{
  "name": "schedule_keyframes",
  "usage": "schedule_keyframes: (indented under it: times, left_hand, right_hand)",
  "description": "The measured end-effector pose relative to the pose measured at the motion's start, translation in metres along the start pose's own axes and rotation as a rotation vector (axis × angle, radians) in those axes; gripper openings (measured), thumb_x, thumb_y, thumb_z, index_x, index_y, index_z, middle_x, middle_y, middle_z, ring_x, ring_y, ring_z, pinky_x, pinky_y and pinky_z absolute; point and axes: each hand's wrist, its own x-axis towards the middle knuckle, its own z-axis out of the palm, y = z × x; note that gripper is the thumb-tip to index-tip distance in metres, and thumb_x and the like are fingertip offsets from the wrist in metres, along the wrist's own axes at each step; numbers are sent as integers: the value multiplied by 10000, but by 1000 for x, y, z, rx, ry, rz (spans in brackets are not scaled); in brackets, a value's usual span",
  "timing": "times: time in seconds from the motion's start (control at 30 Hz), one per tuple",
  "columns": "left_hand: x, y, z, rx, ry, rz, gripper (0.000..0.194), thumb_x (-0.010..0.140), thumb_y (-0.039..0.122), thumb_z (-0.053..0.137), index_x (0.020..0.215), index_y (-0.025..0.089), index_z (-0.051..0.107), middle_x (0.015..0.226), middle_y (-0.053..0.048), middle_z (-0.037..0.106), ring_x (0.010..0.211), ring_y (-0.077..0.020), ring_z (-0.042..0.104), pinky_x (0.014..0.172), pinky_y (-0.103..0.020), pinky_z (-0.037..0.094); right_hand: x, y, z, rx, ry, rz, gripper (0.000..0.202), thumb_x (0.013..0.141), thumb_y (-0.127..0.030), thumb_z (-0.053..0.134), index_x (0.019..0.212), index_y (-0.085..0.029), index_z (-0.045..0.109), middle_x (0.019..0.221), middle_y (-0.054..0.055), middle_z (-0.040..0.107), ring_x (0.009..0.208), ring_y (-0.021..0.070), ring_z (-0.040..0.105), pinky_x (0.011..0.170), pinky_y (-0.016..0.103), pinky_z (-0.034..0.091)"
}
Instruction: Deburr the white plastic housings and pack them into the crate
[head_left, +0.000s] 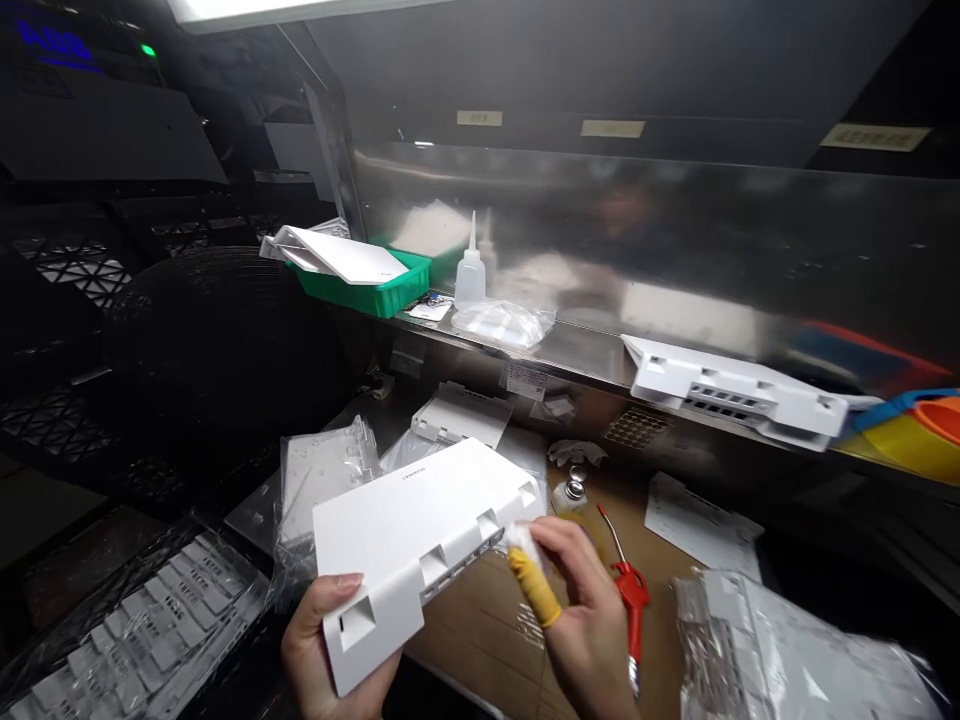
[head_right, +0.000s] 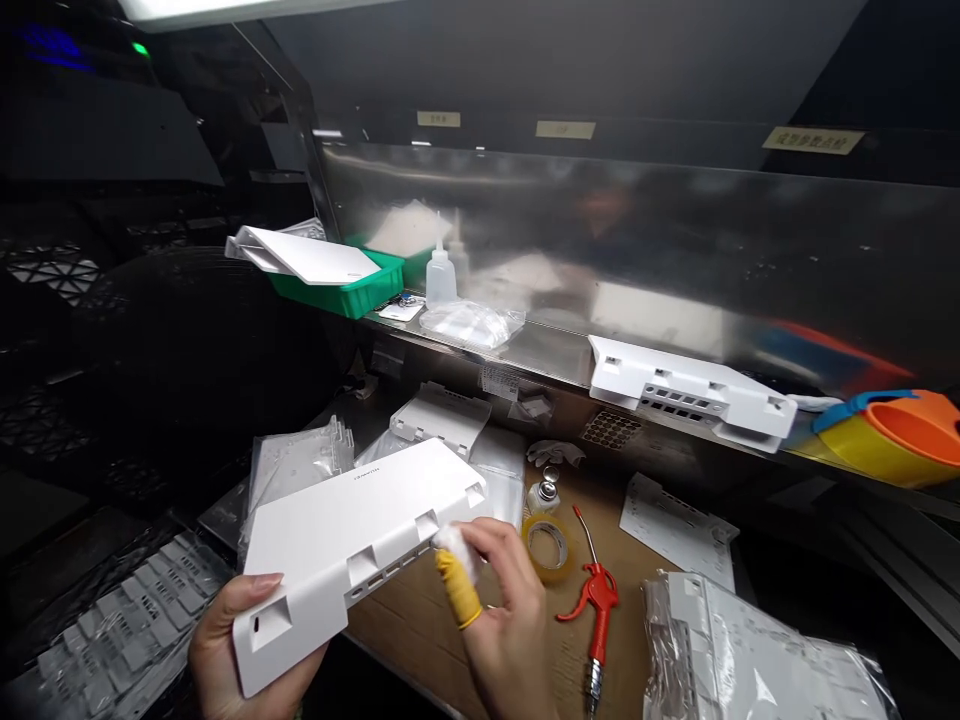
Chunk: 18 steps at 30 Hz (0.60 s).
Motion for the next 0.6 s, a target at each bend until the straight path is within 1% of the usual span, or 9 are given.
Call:
schedule_keyframes:
  times: [0.03, 0.1, 0.17, 0.27, 0.4, 0.47, 0.6]
  left_hand:
    - [-2, -2, -2, -1, -5, -13, 521, 692, 112, 655, 1176, 304, 631, 770, 16, 777, 621, -233, 723, 551, -309, 619]
    - [-6, -5, -5, -3, -23, -38, 531, 718, 96, 659, 1202, 310, 626, 800, 8, 785, 662, -245, 734, 576, -317, 625]
    - [-10, -9, -7, 1, -35, -42, 512, 767, 96, 649, 1229, 316, 625, 826, 3, 792, 689, -249, 740, 588, -313, 623]
    - [-14, -14, -8, -12, -26, -50, 463, 839, 158, 640, 1271, 322, 618, 867, -7, 802, 729, -262, 751, 613, -322, 622]
    - [-12, -15, -10, -17, -15, -134, 495, 849, 223, 658, 1327, 327, 584, 885, -6, 807, 703, -269, 754, 630, -349, 627]
    - [-10, -14, -13, -16, -17, -146, 501, 845, 211, 653, 1327, 324, 575, 856, 0, 801, 679, -263, 747, 633, -349, 631]
    - [-10, -14, -17, -13, -36, -121, 478, 834, 159, 627, 1288, 307, 590, 820, -3, 790, 677, -259, 736, 618, -338, 635]
  right_hand:
    - [-1, -10, 4, -19, 13, -35, 220, 909, -181, 659, 1100, -273, 716, 1044, 40, 701, 956, 186, 690, 806, 262, 566]
    - [0, -19, 8, -82, 45, -88, 193, 909, -160, 655, 1064, -246, 730, 975, 43, 675, 882, 172, 680, 749, 250, 559]
    - [2, -19, 10, -138, 91, -136, 158, 925, -172, 649, 1047, -223, 736, 947, 53, 655, 845, 166, 670, 722, 249, 558]
    - [2, -18, 11, -207, 125, -191, 148, 936, -176, 647, 1048, -216, 736, 938, 62, 648, 841, 168, 667, 723, 257, 566]
    - [-3, -23, 19, -229, 140, -239, 132, 921, -166, 671, 1016, -229, 737, 901, 56, 644, 810, 170, 665, 688, 261, 570]
    - [-8, -26, 24, -209, 120, -238, 135, 912, -163, 682, 1013, -235, 734, 891, 54, 645, 798, 173, 664, 671, 266, 573]
    - [-17, -30, 32, -140, 23, -225, 209, 887, -123, 698, 1067, -227, 715, 910, 53, 646, 788, 163, 663, 654, 255, 577]
